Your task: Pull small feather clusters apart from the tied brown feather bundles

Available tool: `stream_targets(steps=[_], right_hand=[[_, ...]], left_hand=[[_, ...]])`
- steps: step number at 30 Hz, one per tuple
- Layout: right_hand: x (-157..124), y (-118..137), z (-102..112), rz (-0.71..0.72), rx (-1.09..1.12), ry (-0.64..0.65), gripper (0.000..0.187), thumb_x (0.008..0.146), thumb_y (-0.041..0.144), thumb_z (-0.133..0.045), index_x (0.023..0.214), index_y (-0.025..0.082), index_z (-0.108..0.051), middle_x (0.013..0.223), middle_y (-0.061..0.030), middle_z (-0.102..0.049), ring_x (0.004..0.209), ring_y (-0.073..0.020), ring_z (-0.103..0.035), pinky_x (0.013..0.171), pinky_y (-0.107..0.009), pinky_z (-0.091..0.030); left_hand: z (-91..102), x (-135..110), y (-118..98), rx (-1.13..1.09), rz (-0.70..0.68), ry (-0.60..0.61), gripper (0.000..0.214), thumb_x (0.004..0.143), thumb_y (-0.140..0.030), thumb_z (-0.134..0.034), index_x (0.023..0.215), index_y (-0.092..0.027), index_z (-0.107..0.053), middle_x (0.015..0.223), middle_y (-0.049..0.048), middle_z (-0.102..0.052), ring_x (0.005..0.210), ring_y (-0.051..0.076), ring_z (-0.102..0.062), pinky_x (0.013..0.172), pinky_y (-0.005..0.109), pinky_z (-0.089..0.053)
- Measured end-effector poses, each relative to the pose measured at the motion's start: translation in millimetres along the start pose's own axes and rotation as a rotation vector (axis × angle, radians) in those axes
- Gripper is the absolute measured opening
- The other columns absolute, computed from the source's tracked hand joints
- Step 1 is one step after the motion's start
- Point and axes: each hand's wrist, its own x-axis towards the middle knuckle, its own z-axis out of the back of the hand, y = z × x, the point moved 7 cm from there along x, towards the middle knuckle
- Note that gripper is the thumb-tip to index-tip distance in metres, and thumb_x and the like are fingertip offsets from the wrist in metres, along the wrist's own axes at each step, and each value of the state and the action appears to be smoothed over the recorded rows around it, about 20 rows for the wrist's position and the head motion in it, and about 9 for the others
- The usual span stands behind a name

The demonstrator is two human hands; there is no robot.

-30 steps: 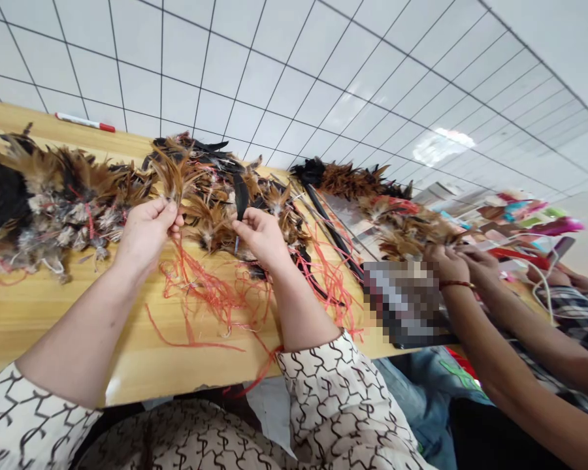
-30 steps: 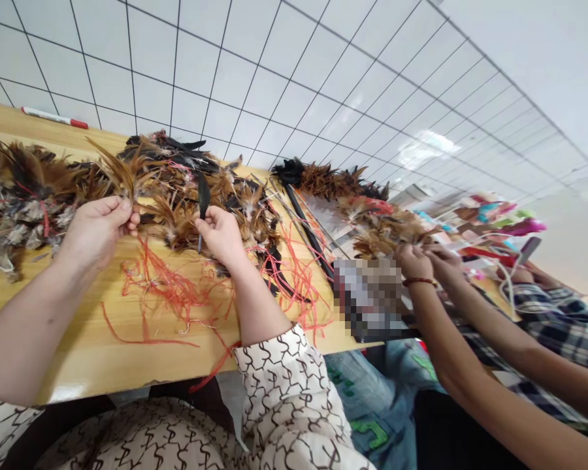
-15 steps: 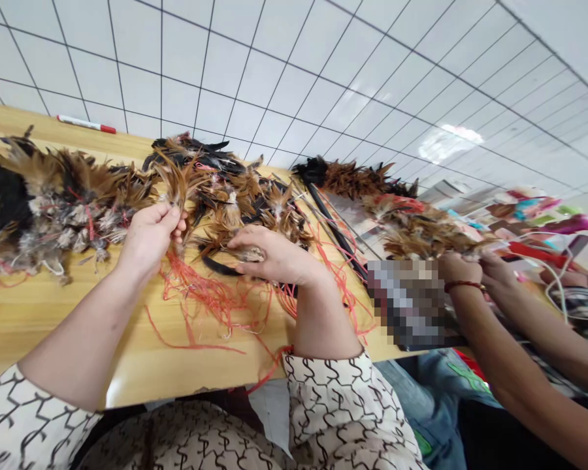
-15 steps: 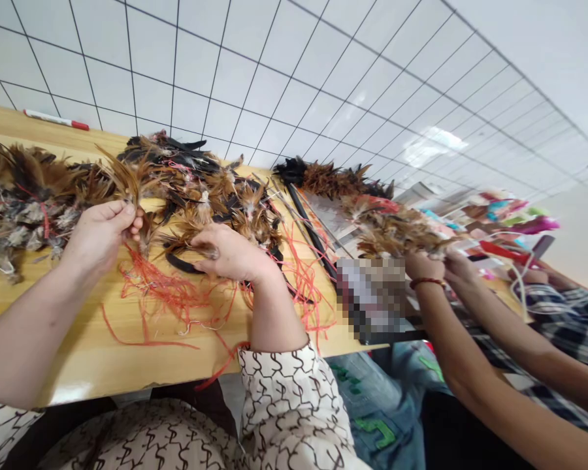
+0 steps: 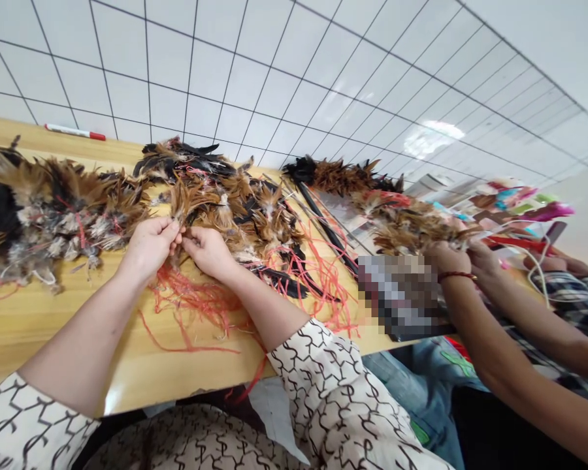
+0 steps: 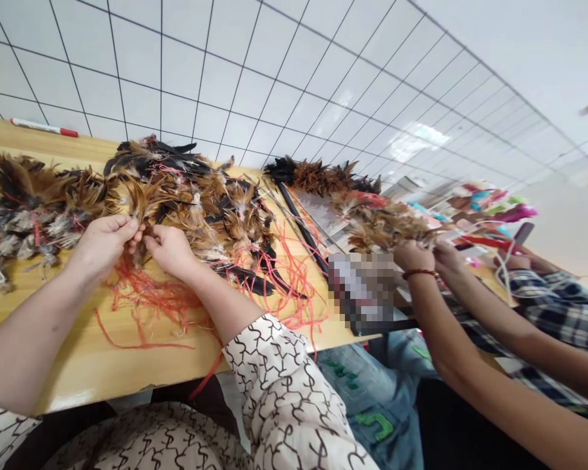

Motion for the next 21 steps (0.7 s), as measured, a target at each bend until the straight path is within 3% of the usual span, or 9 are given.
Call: stream_targets(steps=[5, 9, 12, 16, 19, 21], right_hand=[[-3.7, -16.5, 17.4, -0.235, 0.447, -0.144, 0.021, 0.083, 0.017, -0.050, 0.062, 0.019, -0.045, 0.050, 0.0055, -0.053, 0.042, -0.0054, -0.046, 0.044, -0.017, -0.031], [-6.8, -24.0, 14.9, -0.317, 0.684, -0.099, 0.022, 0.074, 0.029, -0.064, 0.064, 0.018, -0.047, 0.050, 0.0042, -0.056, 0.044, -0.0062, -0.052, 0.039, -0.015, -0.027], [-7.7, -22.5, 9.1, -0.285, 0.729, -0.048, 0.030, 0.067, 0.036, -0.071, 0.064, 0.019, -0.047, 0.052, 0.0039, -0.057, 0.043, -0.0063, -0.051, 0.038, -0.016, -0.028], [-5.9, -20.7, 9.8, -0.162, 0.652, -0.141, 0.027, 0.065, 0.032, -0.073, 0.064, 0.019, -0.049, 0.052, 0.0060, -0.056, 0.045, -0.0055, -0.048, 0.046, -0.018, -0.036], [-5.4, -20.1, 13.2, -0.094, 0.580, -0.216, 0.021, 0.062, 0.024, -0.072, 0.064, 0.018, -0.052, 0.057, 0.0057, -0.057, 0.054, -0.0067, -0.052, 0.055, -0.020, -0.042], [-6.3, -19.0, 14.4, -0.082, 0.586, -0.222, 0.021, 0.062, 0.023, -0.071, 0.065, 0.019, -0.051, 0.058, 0.0059, -0.057, 0.055, -0.0067, -0.051, 0.053, -0.019, -0.040]], left_hand=[[7.3, 3.1, 1.1, -0.011, -0.049, -0.066, 0.024, 0.070, -0.016, -0.056, 0.046, -0.018, -0.051, 0.044, -0.0016, -0.049, 0.039, 0.008, -0.037, 0.040, 0.020, -0.030], [6.9, 3.0, 1.1, 0.076, -0.057, -0.067, 0.024, 0.072, -0.016, -0.053, 0.049, -0.018, -0.053, 0.045, -0.0017, -0.050, 0.042, 0.009, -0.039, 0.043, 0.020, -0.031], [2.2, 1.1, -1.7, 0.203, -0.105, -0.028, 0.025, 0.072, -0.016, -0.054, 0.047, -0.018, -0.051, 0.043, -0.0037, -0.047, 0.044, 0.009, -0.038, 0.046, 0.020, -0.031], [-9.7, -0.7, 7.1, 0.210, -0.045, 0.121, 0.023, 0.070, -0.018, -0.057, 0.047, -0.019, -0.051, 0.043, -0.0041, -0.048, 0.044, 0.010, -0.042, 0.047, 0.020, -0.034], [-10.9, -1.1, 9.4, 0.205, -0.036, 0.128, 0.025, 0.069, -0.018, -0.058, 0.045, -0.019, -0.052, 0.040, -0.0038, -0.049, 0.041, 0.010, -0.041, 0.046, 0.021, -0.033], [-9.3, -0.6, 8.6, 0.192, -0.044, 0.107, 0.027, 0.069, -0.017, -0.057, 0.043, -0.019, -0.051, 0.039, -0.0036, -0.047, 0.039, 0.009, -0.039, 0.044, 0.021, -0.031]])
